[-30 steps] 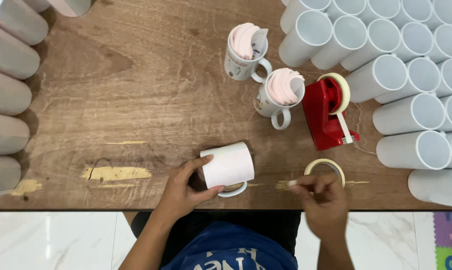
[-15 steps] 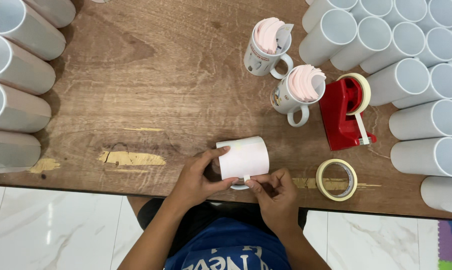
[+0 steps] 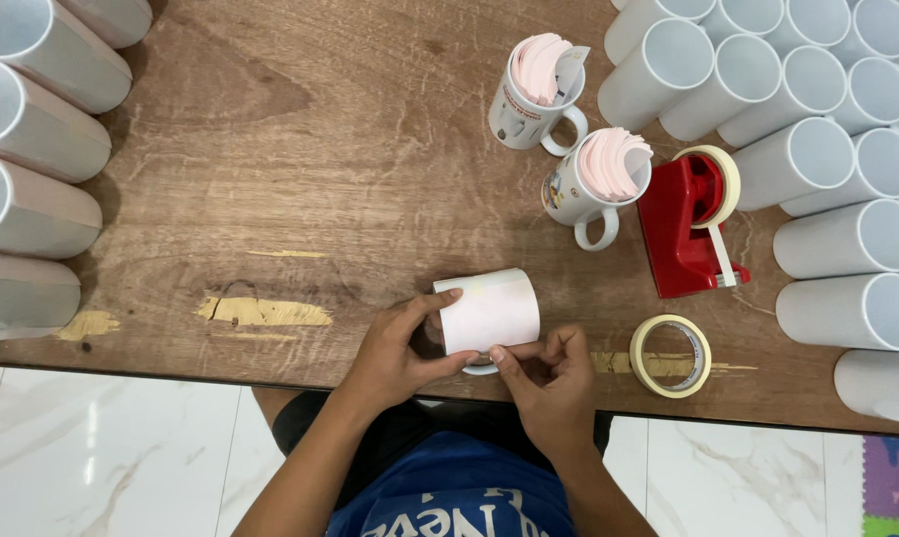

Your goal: The person wraps a white mug with a sheet of paper and secures it with clear tape using a red dispenser. The finished mug is placed in a row on the table, and the process is repeated for multiple mugs.

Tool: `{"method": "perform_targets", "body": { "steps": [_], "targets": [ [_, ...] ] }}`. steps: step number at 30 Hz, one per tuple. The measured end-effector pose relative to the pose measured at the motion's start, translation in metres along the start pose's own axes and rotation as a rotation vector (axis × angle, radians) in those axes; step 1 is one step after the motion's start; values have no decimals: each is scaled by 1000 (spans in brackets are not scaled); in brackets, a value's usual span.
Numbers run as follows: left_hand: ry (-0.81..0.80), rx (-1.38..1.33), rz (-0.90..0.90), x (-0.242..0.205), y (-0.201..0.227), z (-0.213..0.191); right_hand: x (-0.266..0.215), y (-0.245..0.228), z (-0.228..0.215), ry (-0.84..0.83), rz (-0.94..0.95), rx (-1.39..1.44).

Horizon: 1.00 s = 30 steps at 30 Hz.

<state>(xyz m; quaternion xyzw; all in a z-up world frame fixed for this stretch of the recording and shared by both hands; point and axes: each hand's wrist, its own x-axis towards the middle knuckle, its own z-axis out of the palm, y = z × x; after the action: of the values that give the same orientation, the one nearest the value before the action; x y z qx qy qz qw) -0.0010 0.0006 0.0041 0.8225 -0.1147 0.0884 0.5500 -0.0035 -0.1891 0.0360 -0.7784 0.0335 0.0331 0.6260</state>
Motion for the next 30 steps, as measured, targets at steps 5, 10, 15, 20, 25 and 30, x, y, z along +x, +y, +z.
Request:
{"method": "perform_targets", "body": {
  "steps": [5, 10, 15, 20, 25, 30],
  "targets": [
    [-12, -19, -16, 0, 1, -1, 2, -2, 0, 9, 27, -53],
    [-16, -13, -45, 0, 2, -1, 3, -6, -2, 9, -11, -154],
    [-9, -2, -35, -1, -1, 1, 6, 16, -13, -62, -55, -256],
    [-9, -6, -33, 0, 3, -1, 12, 19, -17, -29, -40, -214],
    [-21, 13, -30, 1, 1, -1, 17, 15, -7, -38, -298, -202],
    [-49, 20, -39, 1, 1, -3, 17, 28, -7, -15, -337, -176]
  ]
}}
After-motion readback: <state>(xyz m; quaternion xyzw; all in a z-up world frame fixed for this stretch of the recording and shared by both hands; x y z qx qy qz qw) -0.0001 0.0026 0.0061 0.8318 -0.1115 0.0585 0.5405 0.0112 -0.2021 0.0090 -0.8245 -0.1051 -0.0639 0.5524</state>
